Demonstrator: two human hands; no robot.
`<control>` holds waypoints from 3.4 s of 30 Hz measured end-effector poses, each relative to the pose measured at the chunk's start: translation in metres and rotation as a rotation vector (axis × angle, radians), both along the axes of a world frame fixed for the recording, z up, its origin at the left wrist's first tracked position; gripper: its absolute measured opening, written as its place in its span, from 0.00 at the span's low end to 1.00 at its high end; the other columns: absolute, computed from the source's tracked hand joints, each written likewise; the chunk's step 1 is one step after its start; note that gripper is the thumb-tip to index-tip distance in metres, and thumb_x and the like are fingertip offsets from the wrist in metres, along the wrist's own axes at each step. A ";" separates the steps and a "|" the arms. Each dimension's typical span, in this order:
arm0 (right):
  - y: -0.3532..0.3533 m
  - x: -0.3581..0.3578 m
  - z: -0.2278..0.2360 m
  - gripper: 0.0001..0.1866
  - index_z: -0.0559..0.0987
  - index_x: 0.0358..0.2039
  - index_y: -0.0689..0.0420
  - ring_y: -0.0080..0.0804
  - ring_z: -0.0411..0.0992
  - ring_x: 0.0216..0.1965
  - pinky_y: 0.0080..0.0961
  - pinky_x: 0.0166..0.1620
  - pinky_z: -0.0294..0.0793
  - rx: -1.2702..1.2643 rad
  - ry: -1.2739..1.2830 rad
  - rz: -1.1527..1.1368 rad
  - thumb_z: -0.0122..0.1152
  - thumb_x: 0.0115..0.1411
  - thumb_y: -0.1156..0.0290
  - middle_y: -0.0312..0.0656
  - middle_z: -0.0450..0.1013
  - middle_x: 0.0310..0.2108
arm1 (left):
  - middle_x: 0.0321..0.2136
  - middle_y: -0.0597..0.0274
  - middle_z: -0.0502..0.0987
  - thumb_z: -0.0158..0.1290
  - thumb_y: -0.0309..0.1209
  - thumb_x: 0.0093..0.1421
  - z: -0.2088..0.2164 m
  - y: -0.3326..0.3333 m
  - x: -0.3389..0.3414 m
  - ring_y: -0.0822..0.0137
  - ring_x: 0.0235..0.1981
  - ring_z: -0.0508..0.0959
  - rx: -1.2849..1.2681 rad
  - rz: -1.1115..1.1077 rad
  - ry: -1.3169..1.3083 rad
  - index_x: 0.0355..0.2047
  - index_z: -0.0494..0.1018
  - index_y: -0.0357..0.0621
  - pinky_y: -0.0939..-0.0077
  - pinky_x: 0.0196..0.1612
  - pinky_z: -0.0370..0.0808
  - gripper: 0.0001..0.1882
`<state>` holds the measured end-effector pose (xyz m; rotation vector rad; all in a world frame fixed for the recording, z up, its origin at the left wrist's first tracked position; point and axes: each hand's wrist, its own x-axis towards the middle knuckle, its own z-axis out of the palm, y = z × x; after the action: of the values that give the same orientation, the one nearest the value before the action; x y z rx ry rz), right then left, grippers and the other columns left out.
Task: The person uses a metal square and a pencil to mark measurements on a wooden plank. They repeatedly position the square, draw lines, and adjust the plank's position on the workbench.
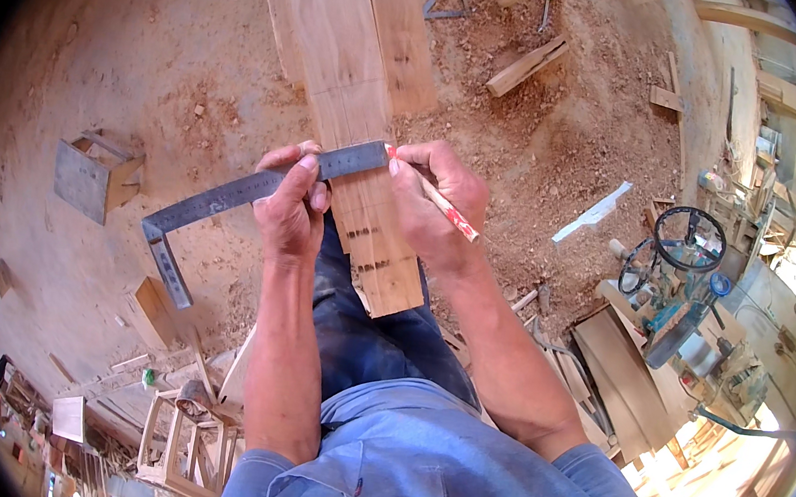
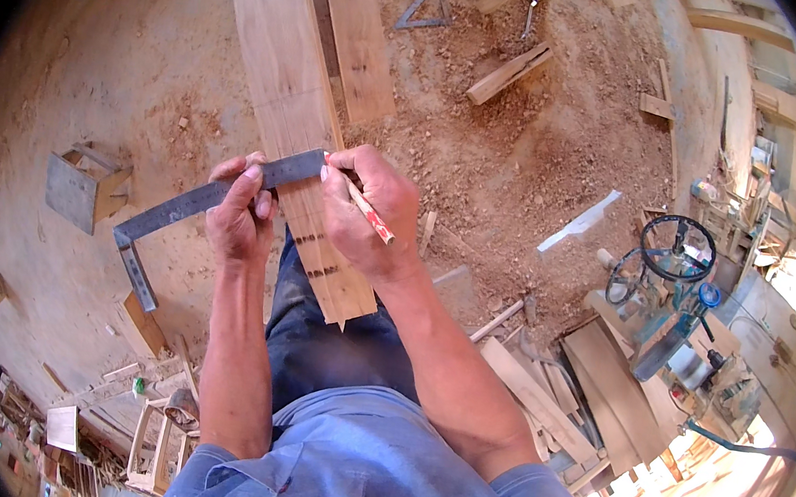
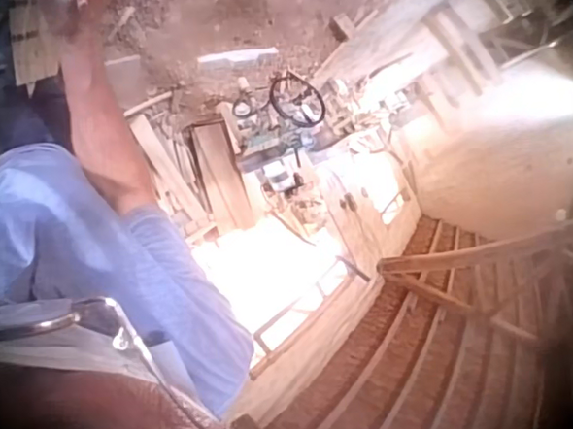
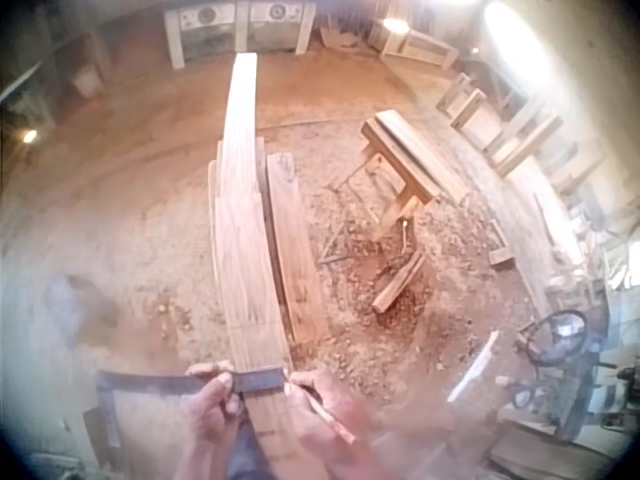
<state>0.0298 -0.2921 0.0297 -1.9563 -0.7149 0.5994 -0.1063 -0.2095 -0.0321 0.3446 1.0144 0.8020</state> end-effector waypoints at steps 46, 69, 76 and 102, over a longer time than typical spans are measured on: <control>-0.023 -0.011 0.017 0.04 0.79 0.35 0.61 0.26 0.75 0.25 0.24 0.30 0.73 -0.008 0.081 -0.132 0.60 0.59 0.78 0.43 0.76 0.24 | 0.37 0.47 0.78 0.55 0.17 0.55 0.021 -0.023 -0.023 0.71 0.16 0.71 -0.126 -0.018 0.039 0.49 0.63 0.39 0.80 0.16 0.67 0.21; -0.005 -0.017 -0.028 0.16 0.72 0.43 0.57 0.25 0.75 0.38 0.23 0.45 0.75 0.131 0.113 -0.217 0.55 0.55 0.88 0.38 0.75 0.35 | 0.29 0.62 0.74 0.59 0.21 0.57 0.020 -0.013 0.010 0.74 0.18 0.69 -0.086 -0.031 0.197 0.54 0.62 0.40 0.80 0.19 0.65 0.26; -0.007 -0.019 -0.028 0.18 0.72 0.44 0.57 0.26 0.76 0.41 0.23 0.48 0.75 0.189 0.153 -0.224 0.56 0.54 0.89 0.39 0.76 0.38 | 0.25 0.65 0.72 0.59 0.23 0.57 0.026 -0.014 0.015 0.74 0.17 0.69 -0.115 -0.019 0.276 0.51 0.64 0.41 0.81 0.19 0.64 0.22; -0.014 -0.014 -0.036 0.15 0.76 0.41 0.57 0.31 0.78 0.39 0.25 0.44 0.77 0.171 0.074 -0.199 0.62 0.53 0.86 0.43 0.79 0.37 | 0.26 0.64 0.76 0.60 0.24 0.55 0.041 -0.004 0.024 0.73 0.18 0.71 -0.250 -0.012 0.382 0.44 0.70 0.42 0.79 0.22 0.67 0.17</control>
<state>0.0156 -0.3063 -0.0061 -1.8102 -0.5009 0.4709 -0.0824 -0.2137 0.0087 0.2938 1.4530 0.5998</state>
